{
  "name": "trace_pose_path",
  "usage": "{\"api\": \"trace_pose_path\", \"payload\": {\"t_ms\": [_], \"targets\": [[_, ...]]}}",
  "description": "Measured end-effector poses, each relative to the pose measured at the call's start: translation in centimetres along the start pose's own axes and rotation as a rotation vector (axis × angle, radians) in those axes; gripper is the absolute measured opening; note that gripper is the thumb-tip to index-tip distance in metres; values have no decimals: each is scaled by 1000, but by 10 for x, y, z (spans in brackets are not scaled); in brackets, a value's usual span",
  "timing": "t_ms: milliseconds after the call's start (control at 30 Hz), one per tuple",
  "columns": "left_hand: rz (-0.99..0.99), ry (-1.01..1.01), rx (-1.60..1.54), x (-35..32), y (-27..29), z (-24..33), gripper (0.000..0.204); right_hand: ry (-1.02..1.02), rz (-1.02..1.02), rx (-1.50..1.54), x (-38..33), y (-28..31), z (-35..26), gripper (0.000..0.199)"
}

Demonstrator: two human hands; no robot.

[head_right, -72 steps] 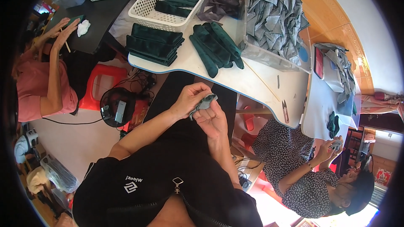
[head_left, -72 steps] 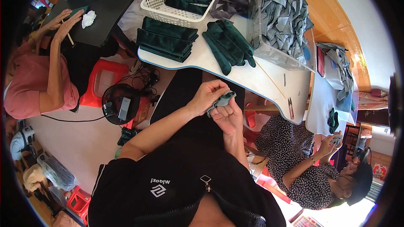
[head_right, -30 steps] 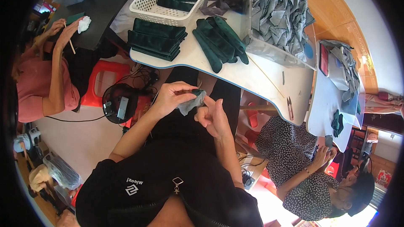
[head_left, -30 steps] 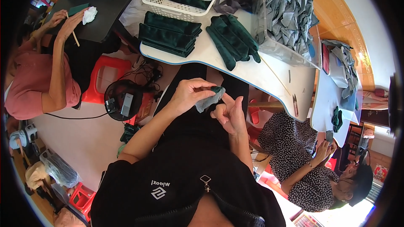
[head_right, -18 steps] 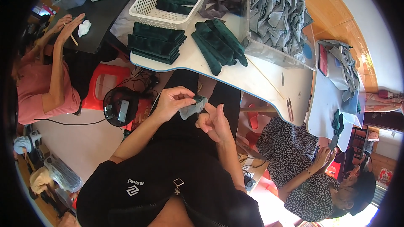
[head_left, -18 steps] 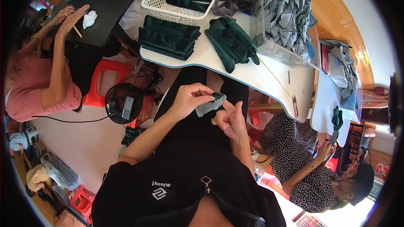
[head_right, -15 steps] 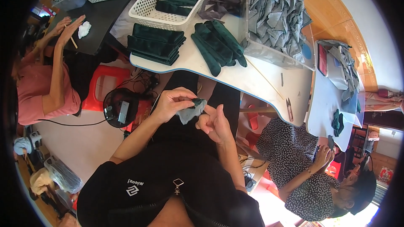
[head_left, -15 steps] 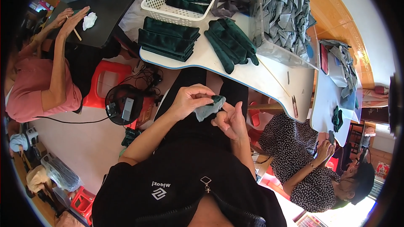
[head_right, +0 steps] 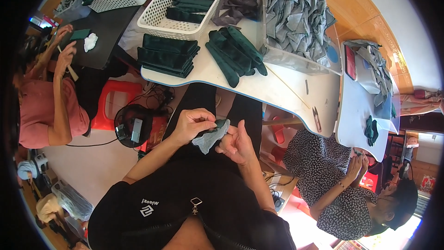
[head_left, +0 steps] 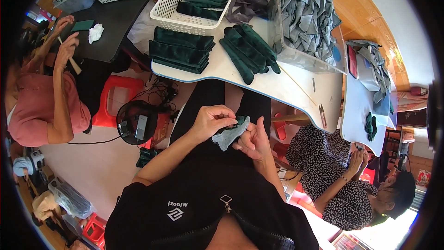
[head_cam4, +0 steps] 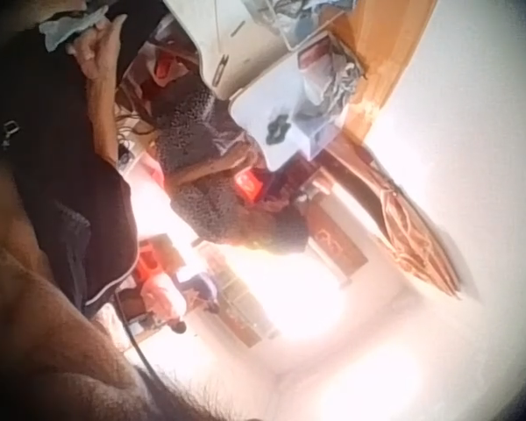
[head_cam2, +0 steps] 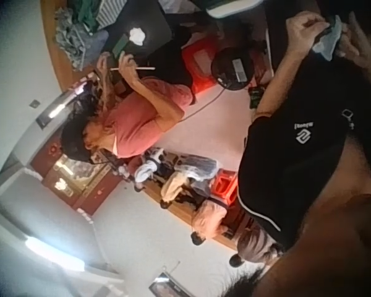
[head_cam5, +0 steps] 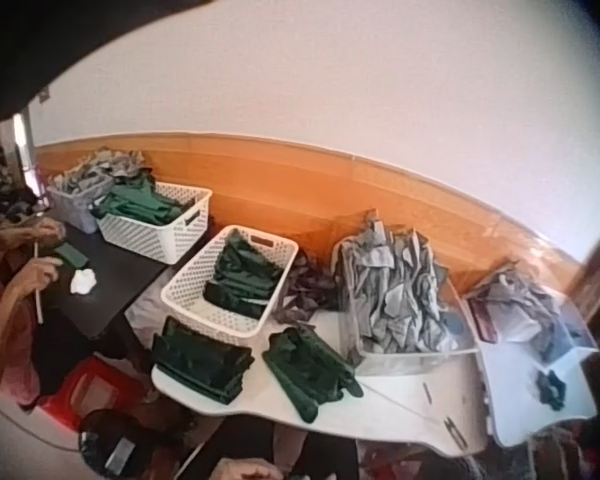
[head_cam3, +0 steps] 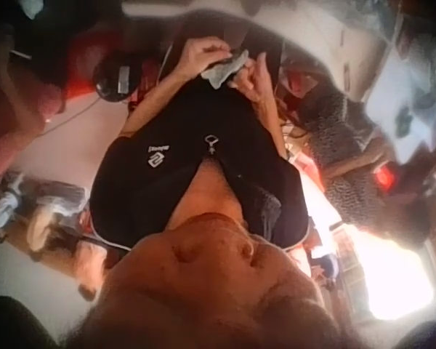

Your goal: Assembling and preparing small fabric components by hand in a textile manufacturing workshop.

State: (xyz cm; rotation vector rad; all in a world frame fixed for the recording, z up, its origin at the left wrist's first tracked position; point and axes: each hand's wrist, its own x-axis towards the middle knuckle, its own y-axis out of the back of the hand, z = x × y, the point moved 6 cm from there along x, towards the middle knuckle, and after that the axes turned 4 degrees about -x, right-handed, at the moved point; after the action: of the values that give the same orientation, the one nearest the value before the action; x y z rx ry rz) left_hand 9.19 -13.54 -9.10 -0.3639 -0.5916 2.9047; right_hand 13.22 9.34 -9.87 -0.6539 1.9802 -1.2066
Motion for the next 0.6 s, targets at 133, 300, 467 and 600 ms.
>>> {"api": "trace_pose_path", "payload": {"t_ms": [133, 300, 467, 600], "targets": [[-26, 14, -24, 0, -10, -11, 8, 31, 9, 37, -5, 12, 1, 112], [-107, 92, 5, -8, -16, -36, 6, -64, -80, 76, -31, 28, -2, 120], [-171, 228, -17, -23, -31, -69, 6, -164, -139, -21, -69, 53, -2, 134], [-228, 280, -49, -25, -48, -80, 6, -176, -121, -21, -88, 76, -2, 137]]}}
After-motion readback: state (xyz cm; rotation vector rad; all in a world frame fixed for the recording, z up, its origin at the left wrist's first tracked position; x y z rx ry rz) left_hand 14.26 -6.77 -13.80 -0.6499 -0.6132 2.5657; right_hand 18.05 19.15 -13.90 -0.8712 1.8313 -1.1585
